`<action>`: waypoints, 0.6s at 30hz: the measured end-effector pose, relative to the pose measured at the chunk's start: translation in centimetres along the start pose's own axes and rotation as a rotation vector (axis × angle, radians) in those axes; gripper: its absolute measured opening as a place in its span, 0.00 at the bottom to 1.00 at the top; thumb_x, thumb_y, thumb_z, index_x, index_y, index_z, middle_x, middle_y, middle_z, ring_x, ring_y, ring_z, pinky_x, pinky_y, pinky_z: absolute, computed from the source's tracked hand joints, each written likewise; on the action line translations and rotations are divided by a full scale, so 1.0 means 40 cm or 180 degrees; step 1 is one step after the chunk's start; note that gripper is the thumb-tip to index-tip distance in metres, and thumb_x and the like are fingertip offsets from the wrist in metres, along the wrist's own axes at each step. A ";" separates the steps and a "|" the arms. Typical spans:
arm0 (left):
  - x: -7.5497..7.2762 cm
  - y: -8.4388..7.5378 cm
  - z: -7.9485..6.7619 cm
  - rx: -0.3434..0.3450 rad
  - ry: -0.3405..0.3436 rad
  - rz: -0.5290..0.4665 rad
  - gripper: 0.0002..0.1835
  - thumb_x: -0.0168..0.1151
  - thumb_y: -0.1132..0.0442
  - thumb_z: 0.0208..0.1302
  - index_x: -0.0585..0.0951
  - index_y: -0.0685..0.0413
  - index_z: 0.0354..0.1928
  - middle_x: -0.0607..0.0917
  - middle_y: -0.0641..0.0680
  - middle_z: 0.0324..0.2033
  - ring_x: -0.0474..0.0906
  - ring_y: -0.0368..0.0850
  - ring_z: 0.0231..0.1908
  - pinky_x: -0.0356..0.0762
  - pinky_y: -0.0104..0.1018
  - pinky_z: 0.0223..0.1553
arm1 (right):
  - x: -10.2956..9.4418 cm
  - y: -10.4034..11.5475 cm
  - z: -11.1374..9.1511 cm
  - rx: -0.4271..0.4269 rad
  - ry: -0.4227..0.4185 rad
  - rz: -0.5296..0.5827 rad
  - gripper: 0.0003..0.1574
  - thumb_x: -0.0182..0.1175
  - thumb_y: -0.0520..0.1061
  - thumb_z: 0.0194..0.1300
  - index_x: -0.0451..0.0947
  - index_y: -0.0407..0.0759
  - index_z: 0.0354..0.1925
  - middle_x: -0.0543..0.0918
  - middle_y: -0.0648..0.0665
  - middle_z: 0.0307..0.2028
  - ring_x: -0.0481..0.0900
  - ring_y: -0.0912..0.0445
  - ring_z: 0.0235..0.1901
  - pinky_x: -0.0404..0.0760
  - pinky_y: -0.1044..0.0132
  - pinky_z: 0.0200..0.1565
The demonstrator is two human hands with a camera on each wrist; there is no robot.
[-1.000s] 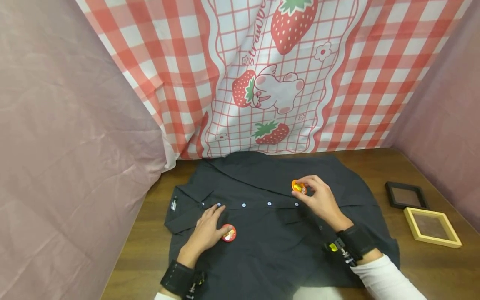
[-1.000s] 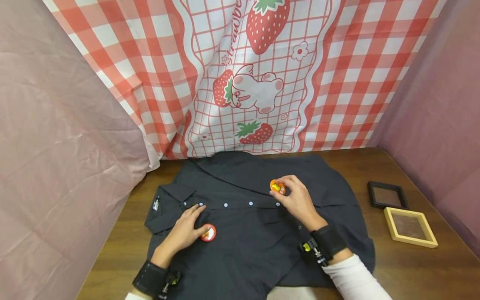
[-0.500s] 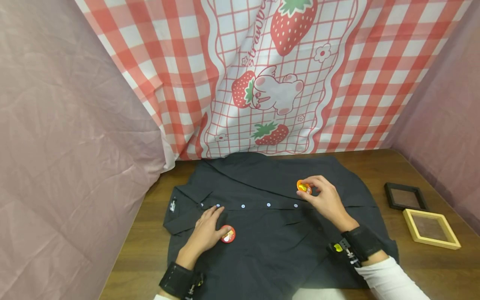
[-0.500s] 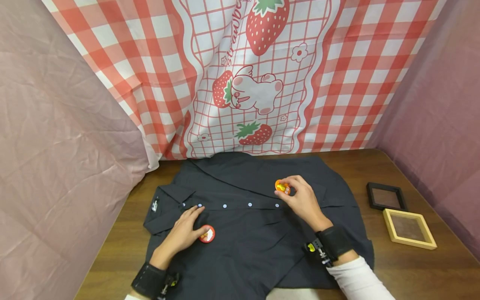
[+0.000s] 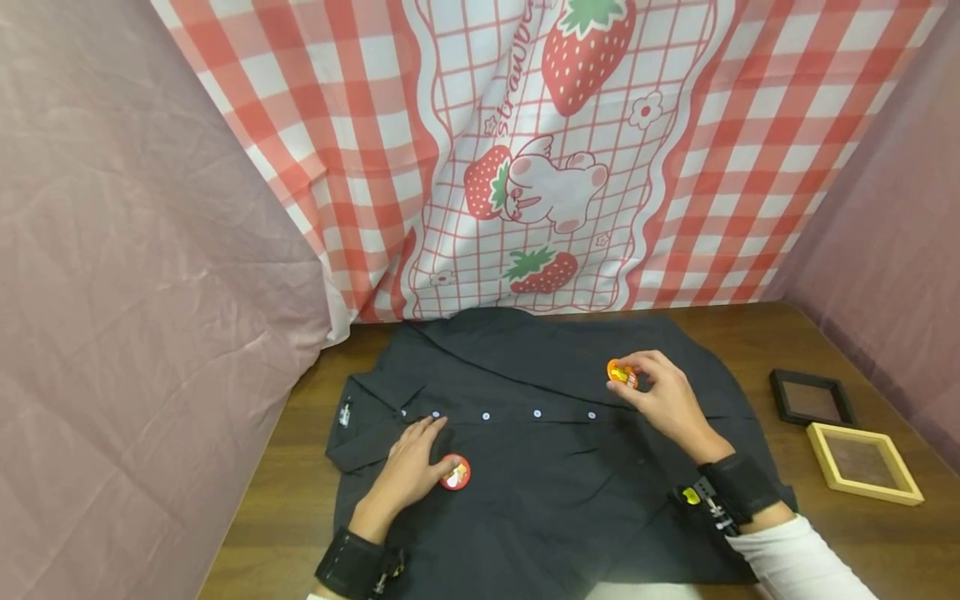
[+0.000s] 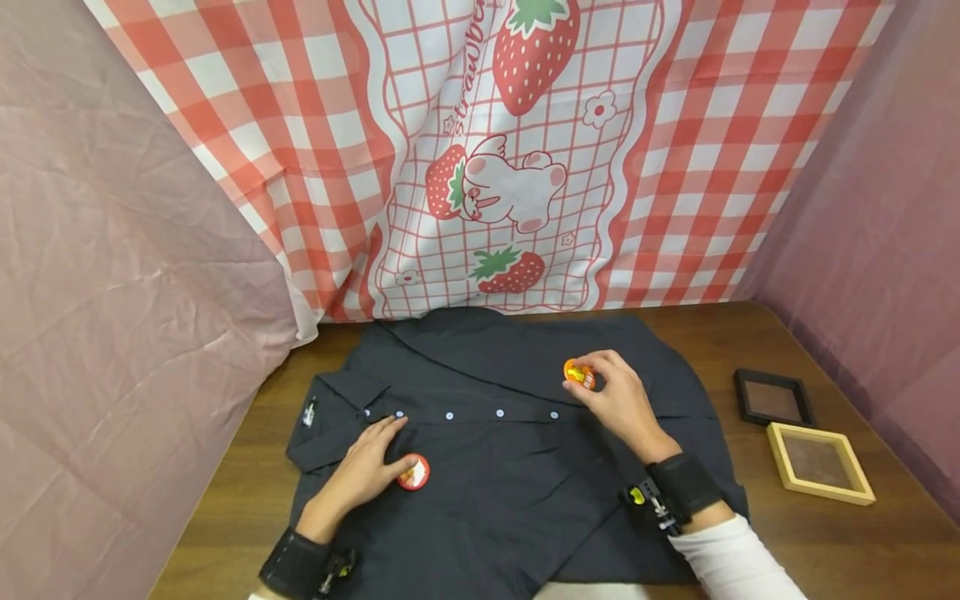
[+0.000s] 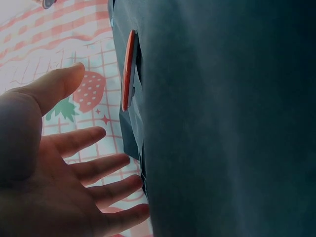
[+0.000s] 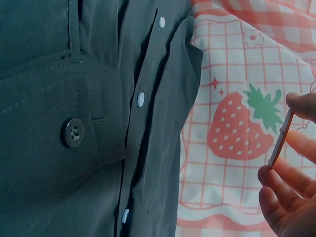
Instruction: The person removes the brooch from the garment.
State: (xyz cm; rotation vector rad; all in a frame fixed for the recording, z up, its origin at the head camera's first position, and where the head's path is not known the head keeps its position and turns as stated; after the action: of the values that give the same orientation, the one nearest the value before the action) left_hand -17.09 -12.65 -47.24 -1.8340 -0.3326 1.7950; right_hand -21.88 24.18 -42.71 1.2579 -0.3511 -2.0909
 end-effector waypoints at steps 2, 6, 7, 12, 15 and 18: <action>0.002 0.000 -0.002 0.0001 0.0014 -0.0014 0.35 0.67 0.53 0.59 0.71 0.58 0.66 0.70 0.66 0.66 0.63 0.66 0.67 0.60 0.68 0.63 | -0.002 0.000 -0.004 0.0015 0.0003 0.0004 0.21 0.74 0.41 0.51 0.83 0.37 0.44 0.81 0.39 0.43 0.79 0.46 0.41 0.78 0.55 0.40; 0.003 -0.002 -0.004 0.0002 0.0009 -0.0028 0.35 0.68 0.52 0.59 0.71 0.58 0.66 0.70 0.66 0.66 0.63 0.67 0.67 0.60 0.69 0.63 | -0.008 0.000 -0.007 0.0033 0.0016 -0.0028 0.21 0.75 0.42 0.51 0.83 0.37 0.44 0.81 0.39 0.42 0.79 0.47 0.40 0.77 0.59 0.39; 0.003 -0.002 -0.005 -0.0003 0.0004 -0.0020 0.35 0.68 0.52 0.59 0.71 0.57 0.66 0.71 0.66 0.66 0.64 0.66 0.67 0.60 0.69 0.63 | -0.010 -0.002 -0.007 0.0038 0.0014 -0.0035 0.21 0.75 0.42 0.51 0.83 0.38 0.44 0.81 0.40 0.42 0.79 0.47 0.40 0.78 0.59 0.39; 0.002 -0.003 0.001 -0.0021 -0.0028 0.0008 0.35 0.68 0.51 0.59 0.71 0.57 0.66 0.71 0.66 0.66 0.64 0.66 0.67 0.60 0.68 0.63 | -0.030 -0.012 -0.007 0.0033 -0.0022 -0.0072 0.21 0.74 0.41 0.51 0.83 0.37 0.44 0.81 0.39 0.42 0.79 0.46 0.40 0.78 0.54 0.40; -0.003 -0.002 0.002 -0.0005 -0.0031 0.0003 0.35 0.67 0.51 0.59 0.71 0.57 0.66 0.71 0.66 0.65 0.64 0.66 0.67 0.60 0.68 0.63 | -0.037 -0.015 -0.007 0.0041 -0.0046 -0.0075 0.21 0.74 0.40 0.51 0.83 0.37 0.45 0.80 0.38 0.42 0.78 0.45 0.41 0.77 0.52 0.40; -0.007 -0.001 -0.001 -0.0002 -0.0027 -0.0009 0.35 0.68 0.51 0.58 0.71 0.58 0.66 0.71 0.67 0.65 0.64 0.66 0.67 0.60 0.69 0.63 | -0.042 -0.018 -0.010 0.0064 -0.0048 -0.0084 0.21 0.74 0.40 0.52 0.83 0.37 0.45 0.80 0.38 0.43 0.78 0.46 0.41 0.76 0.57 0.41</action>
State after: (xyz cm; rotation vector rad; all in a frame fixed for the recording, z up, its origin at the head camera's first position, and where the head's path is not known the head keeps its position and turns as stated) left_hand -17.05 -12.80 -46.99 -1.8261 -0.3388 1.8016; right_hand -21.29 25.87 -42.15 1.2656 -0.3648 -2.1249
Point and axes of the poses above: each hand's wrist, its own z-axis towards the middle knuckle, its own x-axis out of the palm, y = z × x, the point moved 2 cm from there along z, towards the middle knuckle
